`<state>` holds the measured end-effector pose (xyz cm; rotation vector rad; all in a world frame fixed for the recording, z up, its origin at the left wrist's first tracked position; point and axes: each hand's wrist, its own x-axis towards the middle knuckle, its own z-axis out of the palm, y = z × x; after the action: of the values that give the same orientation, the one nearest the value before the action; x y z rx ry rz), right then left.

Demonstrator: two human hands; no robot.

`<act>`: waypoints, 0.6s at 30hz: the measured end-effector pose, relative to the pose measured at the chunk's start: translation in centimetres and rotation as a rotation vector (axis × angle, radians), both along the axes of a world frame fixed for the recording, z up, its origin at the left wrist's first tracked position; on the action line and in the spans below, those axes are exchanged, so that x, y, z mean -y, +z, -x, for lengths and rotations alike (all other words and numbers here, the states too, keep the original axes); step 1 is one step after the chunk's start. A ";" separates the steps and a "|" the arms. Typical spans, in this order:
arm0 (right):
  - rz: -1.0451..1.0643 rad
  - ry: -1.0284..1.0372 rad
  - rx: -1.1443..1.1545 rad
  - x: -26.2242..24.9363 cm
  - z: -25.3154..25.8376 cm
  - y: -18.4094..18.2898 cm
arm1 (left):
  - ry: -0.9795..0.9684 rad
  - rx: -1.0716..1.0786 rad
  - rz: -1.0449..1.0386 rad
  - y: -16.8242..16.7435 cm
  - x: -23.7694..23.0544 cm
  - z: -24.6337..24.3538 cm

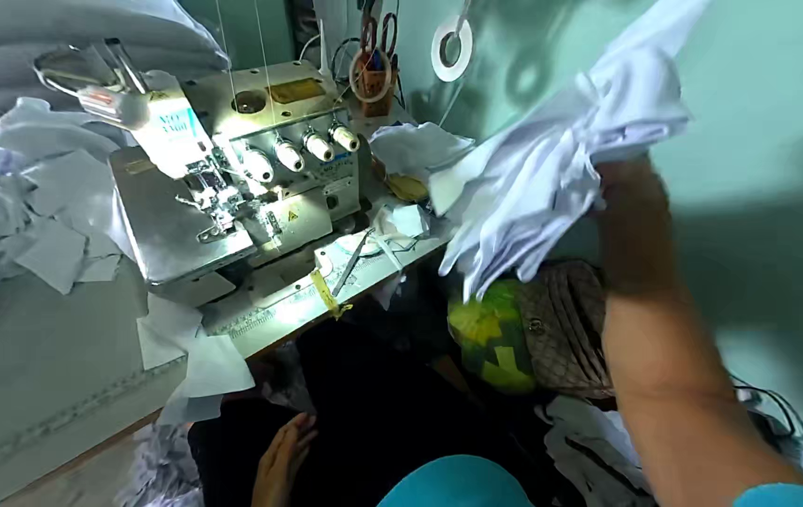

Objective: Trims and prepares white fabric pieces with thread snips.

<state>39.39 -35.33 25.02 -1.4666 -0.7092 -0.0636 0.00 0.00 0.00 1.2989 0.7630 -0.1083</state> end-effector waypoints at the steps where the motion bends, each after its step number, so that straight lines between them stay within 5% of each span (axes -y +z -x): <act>1: 0.148 -0.058 0.073 -0.3 -0.7 1.8 | 0.055 -0.005 0.026 0.0 -0.3 0.5; 7: 0.825 -0.181 0.158 -4.5 -7.5 5.4 | 0.243 0.041 0.104 -0.5 0.0 2.3; 13: 1.640 0.049 0.222 -13.5 -11.0 -5.8 | 0.203 0.015 0.007 0.4 1.2 2.3; 18: 1.544 0.085 0.209 -13.3 -12.0 -6.8 | 0.197 0.023 -0.019 -0.4 1.4 2.7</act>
<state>51.39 -22.05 18.19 -2.9092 -1.0493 0.5165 -2.71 -1.42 -0.39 1.2340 0.8694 0.0718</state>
